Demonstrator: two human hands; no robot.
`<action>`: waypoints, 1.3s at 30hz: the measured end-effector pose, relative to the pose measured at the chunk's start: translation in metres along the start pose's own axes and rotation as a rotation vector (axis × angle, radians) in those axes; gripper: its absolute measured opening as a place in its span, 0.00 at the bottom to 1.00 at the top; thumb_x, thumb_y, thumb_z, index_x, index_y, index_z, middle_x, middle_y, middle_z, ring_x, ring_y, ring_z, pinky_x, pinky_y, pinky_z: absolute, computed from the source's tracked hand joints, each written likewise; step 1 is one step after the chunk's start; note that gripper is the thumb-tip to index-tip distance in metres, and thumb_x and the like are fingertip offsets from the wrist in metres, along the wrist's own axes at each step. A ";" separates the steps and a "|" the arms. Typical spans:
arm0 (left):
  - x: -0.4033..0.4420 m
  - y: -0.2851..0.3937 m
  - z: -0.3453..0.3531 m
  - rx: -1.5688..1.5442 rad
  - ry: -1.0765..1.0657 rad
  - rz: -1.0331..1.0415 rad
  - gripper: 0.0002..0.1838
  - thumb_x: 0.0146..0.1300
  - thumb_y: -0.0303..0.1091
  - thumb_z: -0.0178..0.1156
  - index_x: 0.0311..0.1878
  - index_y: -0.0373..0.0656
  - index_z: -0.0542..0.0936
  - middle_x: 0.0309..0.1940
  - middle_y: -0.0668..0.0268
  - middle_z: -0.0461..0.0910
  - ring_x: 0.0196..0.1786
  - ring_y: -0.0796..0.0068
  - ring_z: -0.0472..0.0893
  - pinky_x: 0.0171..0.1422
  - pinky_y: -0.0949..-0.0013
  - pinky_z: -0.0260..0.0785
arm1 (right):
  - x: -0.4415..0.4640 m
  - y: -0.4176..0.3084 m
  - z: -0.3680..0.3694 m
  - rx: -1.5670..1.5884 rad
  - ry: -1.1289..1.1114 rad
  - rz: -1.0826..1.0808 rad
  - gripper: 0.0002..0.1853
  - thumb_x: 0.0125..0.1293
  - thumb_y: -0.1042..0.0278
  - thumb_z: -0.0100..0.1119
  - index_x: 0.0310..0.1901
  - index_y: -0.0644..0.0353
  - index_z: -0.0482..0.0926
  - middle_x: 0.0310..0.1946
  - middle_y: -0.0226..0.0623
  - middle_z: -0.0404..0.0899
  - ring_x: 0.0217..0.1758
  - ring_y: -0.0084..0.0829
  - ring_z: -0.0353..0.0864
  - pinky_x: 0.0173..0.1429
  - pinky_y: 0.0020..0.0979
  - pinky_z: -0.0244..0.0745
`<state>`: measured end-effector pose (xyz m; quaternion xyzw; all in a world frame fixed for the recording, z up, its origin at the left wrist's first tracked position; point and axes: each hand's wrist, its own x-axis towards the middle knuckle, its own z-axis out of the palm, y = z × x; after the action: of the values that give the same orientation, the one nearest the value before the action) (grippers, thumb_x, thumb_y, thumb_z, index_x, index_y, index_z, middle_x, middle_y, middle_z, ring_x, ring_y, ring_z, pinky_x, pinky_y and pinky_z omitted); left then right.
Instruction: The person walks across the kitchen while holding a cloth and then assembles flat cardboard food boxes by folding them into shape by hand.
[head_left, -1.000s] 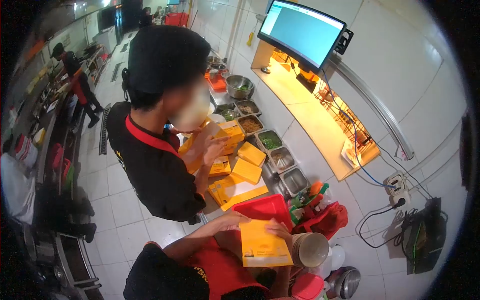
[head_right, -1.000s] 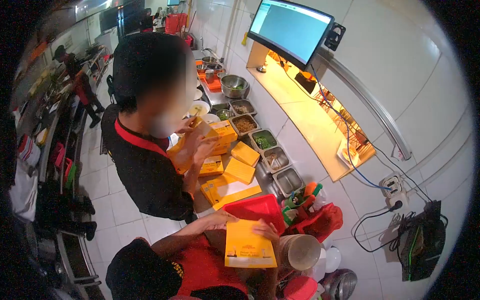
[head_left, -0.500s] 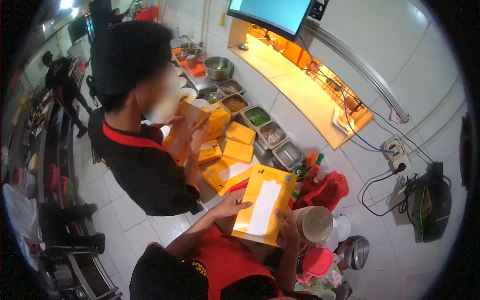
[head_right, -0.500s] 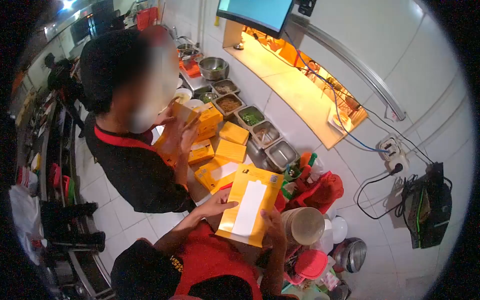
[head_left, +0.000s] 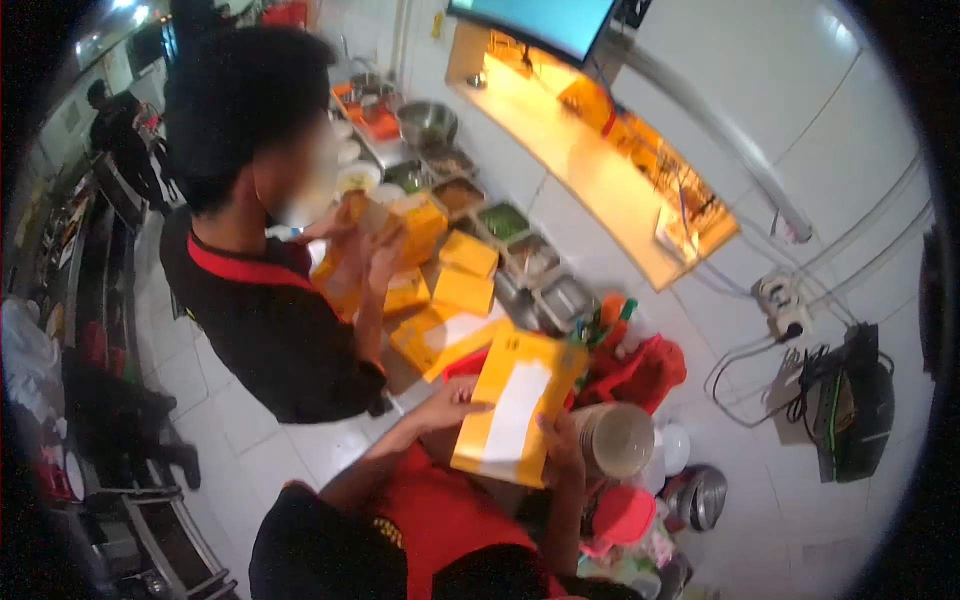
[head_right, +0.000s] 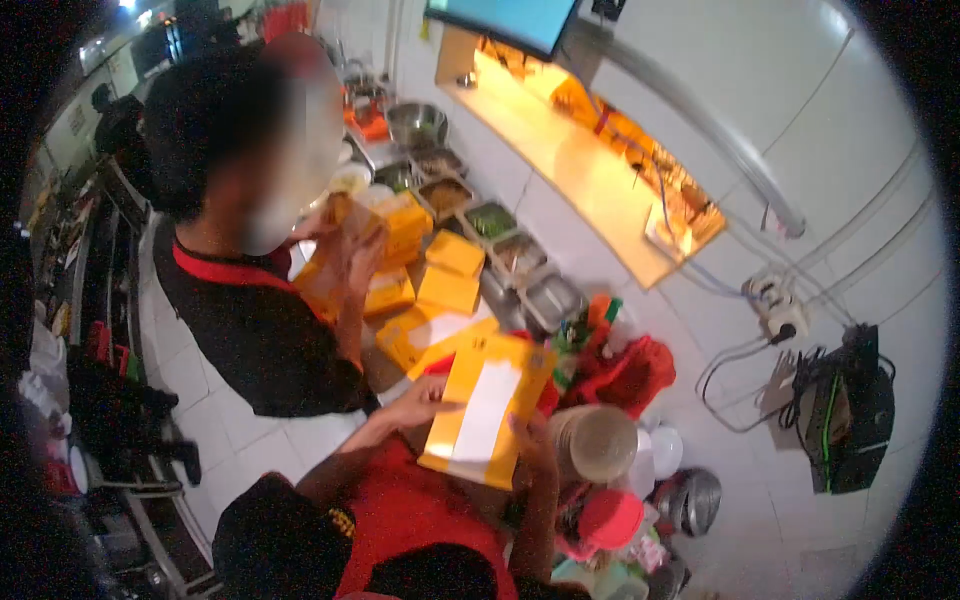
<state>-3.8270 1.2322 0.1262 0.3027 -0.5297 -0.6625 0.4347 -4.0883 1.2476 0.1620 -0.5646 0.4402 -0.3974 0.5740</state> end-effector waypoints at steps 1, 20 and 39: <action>-0.001 0.008 0.005 0.049 0.084 -0.005 0.20 0.69 0.29 0.65 0.62 0.39 0.77 0.55 0.70 0.83 0.56 0.81 0.79 0.61 0.71 0.72 | 0.002 0.003 -0.004 -0.104 0.010 -0.016 0.14 0.75 0.64 0.55 0.55 0.64 0.78 0.45 0.30 0.81 0.48 0.24 0.77 0.53 0.33 0.74; -0.001 0.052 0.006 -0.115 0.181 -0.191 0.29 0.69 0.23 0.61 0.72 0.43 0.65 0.53 0.70 0.82 0.43 0.88 0.79 0.39 0.81 0.68 | 0.008 -0.014 0.005 0.138 -0.024 0.025 0.18 0.76 0.68 0.55 0.63 0.65 0.72 0.50 0.29 0.80 0.51 0.22 0.78 0.56 0.28 0.74; -0.005 0.032 0.005 -0.037 0.006 -0.212 0.13 0.68 0.22 0.63 0.54 0.33 0.84 0.46 0.67 0.87 0.46 0.83 0.83 0.52 0.76 0.75 | -0.013 0.004 -0.013 0.205 -0.006 0.191 0.13 0.71 0.67 0.65 0.52 0.64 0.82 0.46 0.27 0.85 0.47 0.22 0.81 0.54 0.29 0.76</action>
<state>-3.8215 1.2369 0.1581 0.3512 -0.4812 -0.7133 0.3692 -4.1042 1.2561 0.1590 -0.4598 0.4474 -0.3823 0.6651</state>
